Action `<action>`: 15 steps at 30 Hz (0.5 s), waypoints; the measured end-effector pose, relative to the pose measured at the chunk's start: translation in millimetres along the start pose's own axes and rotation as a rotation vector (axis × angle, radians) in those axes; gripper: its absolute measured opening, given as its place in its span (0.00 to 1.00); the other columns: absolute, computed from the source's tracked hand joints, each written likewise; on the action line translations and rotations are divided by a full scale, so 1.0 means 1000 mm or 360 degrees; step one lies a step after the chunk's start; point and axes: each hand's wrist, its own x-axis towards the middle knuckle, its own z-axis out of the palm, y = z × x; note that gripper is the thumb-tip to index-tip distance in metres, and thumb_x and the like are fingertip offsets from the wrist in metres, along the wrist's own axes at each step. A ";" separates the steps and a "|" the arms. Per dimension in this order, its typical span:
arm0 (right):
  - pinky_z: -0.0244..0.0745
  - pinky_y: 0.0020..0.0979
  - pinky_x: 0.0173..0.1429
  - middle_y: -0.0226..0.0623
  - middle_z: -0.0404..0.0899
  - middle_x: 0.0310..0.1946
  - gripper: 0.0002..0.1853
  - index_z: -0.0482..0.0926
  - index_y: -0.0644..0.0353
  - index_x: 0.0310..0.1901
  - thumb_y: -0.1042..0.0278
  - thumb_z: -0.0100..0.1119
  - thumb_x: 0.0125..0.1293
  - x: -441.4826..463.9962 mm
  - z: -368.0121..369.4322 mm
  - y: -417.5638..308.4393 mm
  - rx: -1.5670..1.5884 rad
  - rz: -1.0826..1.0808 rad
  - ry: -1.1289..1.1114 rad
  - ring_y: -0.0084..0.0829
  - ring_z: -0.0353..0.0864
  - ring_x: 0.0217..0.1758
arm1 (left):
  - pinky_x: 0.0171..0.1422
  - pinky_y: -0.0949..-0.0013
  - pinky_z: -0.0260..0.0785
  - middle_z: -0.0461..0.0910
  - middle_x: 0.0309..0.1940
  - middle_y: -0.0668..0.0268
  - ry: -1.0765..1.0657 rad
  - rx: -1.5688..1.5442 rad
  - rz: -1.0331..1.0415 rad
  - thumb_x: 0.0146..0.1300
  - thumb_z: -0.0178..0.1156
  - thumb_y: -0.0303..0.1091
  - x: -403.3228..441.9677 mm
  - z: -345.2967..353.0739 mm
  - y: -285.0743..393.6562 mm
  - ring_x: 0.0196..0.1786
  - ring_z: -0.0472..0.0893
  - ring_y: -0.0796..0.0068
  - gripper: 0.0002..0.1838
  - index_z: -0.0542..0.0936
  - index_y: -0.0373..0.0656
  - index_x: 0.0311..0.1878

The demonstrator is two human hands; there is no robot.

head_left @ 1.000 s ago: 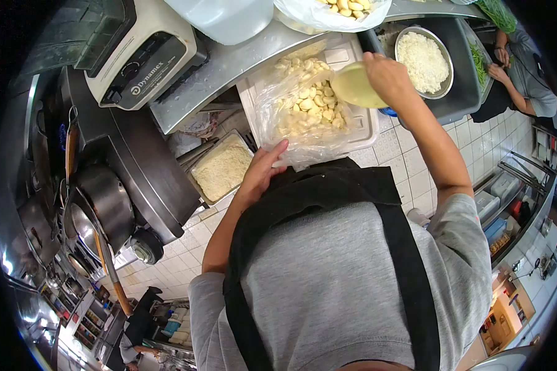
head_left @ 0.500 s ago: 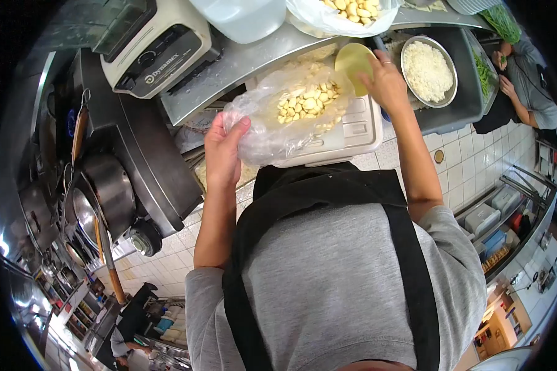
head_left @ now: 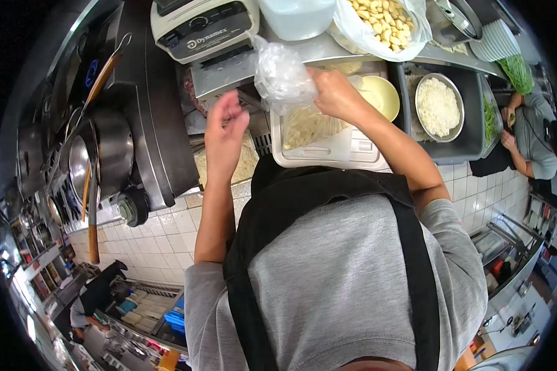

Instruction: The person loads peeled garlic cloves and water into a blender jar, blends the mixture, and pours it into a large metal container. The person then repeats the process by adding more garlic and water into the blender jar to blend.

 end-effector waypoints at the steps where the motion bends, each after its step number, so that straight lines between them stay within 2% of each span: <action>1: 0.76 0.43 0.40 0.56 0.79 0.29 0.17 0.76 0.67 0.47 0.80 0.50 0.53 -0.001 -0.013 -0.011 -0.0019 0.0017 -0.0024 0.52 0.81 0.33 | 0.57 0.70 0.68 0.74 0.49 0.61 -0.0214 0.0140 -0.0113 0.56 0.62 0.27 -0.009 -0.015 -0.032 0.52 0.73 0.71 0.27 0.70 0.41 0.61; 2: 0.77 0.40 0.34 0.52 0.80 0.26 0.17 0.75 0.68 0.47 0.80 0.50 0.54 0.001 -0.027 -0.022 0.0120 0.0101 -0.0032 0.45 0.82 0.25 | 0.60 0.69 0.67 0.74 0.52 0.57 -0.0431 0.0278 -0.0227 0.55 0.63 0.29 -0.020 -0.025 -0.063 0.55 0.73 0.67 0.30 0.68 0.40 0.62; 4: 0.76 0.39 0.40 0.54 0.80 0.31 0.13 0.77 0.66 0.44 0.73 0.53 0.57 0.008 -0.058 -0.049 0.0299 0.0032 0.0099 0.46 0.82 0.34 | 0.68 0.65 0.59 0.69 0.60 0.51 -0.0852 0.0972 -0.0459 0.50 0.67 0.39 -0.045 -0.035 -0.097 0.63 0.69 0.57 0.40 0.63 0.37 0.66; 5: 0.75 0.38 0.43 0.55 0.80 0.34 0.12 0.78 0.65 0.42 0.70 0.54 0.58 0.012 -0.068 -0.060 0.0384 -0.0023 0.0179 0.47 0.82 0.38 | 0.73 0.65 0.51 0.61 0.66 0.47 -0.1083 0.1040 -0.0594 0.45 0.70 0.46 -0.052 -0.040 -0.119 0.70 0.60 0.53 0.51 0.56 0.33 0.69; 6: 0.75 0.36 0.43 0.51 0.81 0.34 0.12 0.78 0.65 0.43 0.69 0.54 0.60 0.016 -0.074 -0.067 0.0526 -0.0016 0.0140 0.43 0.81 0.38 | 0.74 0.66 0.49 0.59 0.67 0.48 -0.1066 0.0977 -0.0464 0.42 0.72 0.46 -0.062 -0.036 -0.143 0.71 0.58 0.56 0.55 0.53 0.33 0.69; 7: 0.74 0.34 0.43 0.47 0.81 0.34 0.12 0.78 0.65 0.44 0.68 0.54 0.61 0.023 -0.081 -0.074 0.0662 -0.0030 0.0115 0.38 0.81 0.38 | 0.73 0.68 0.50 0.58 0.69 0.50 -0.0972 0.0654 -0.0338 0.41 0.74 0.46 -0.066 -0.028 -0.158 0.72 0.57 0.59 0.58 0.50 0.34 0.71; 8: 0.74 0.33 0.43 0.44 0.82 0.34 0.13 0.79 0.64 0.44 0.67 0.54 0.62 0.030 -0.089 -0.087 0.0791 -0.0047 0.0088 0.34 0.80 0.37 | 0.74 0.64 0.49 0.59 0.69 0.56 -0.0852 0.0486 0.0201 0.41 0.75 0.49 -0.066 -0.016 -0.207 0.71 0.58 0.61 0.59 0.51 0.38 0.71; 9: 0.73 0.30 0.46 0.35 0.81 0.34 0.13 0.79 0.63 0.45 0.67 0.52 0.63 0.033 -0.094 -0.111 0.0734 -0.0043 0.0062 0.26 0.76 0.39 | 0.74 0.63 0.49 0.59 0.69 0.56 -0.0842 0.0335 0.0083 0.41 0.75 0.49 -0.061 -0.006 -0.203 0.71 0.58 0.61 0.59 0.51 0.38 0.71; 11: 0.71 0.29 0.49 0.36 0.81 0.35 0.12 0.79 0.63 0.45 0.68 0.53 0.63 0.038 -0.106 -0.157 0.0802 -0.0119 0.0050 0.26 0.76 0.40 | 0.74 0.62 0.49 0.58 0.69 0.58 -0.0790 -0.0016 -0.0107 0.42 0.74 0.50 -0.049 0.008 -0.176 0.71 0.58 0.62 0.58 0.51 0.39 0.71; 14: 0.71 0.29 0.50 0.37 0.81 0.37 0.11 0.80 0.61 0.43 0.66 0.54 0.64 0.042 -0.123 -0.213 0.1004 -0.0486 0.0102 0.27 0.77 0.43 | 0.74 0.60 0.48 0.58 0.69 0.60 -0.0716 -0.0488 0.0073 0.43 0.74 0.52 -0.030 -0.009 -0.105 0.71 0.58 0.62 0.57 0.51 0.41 0.71; 15: 0.72 0.29 0.49 0.36 0.81 0.36 0.12 0.80 0.61 0.42 0.64 0.54 0.65 0.054 -0.135 -0.224 0.0672 -0.0738 0.0207 0.28 0.78 0.41 | 0.74 0.59 0.48 0.58 0.69 0.60 -0.0694 -0.0629 0.0197 0.43 0.73 0.52 -0.025 -0.021 -0.079 0.71 0.57 0.62 0.57 0.51 0.42 0.71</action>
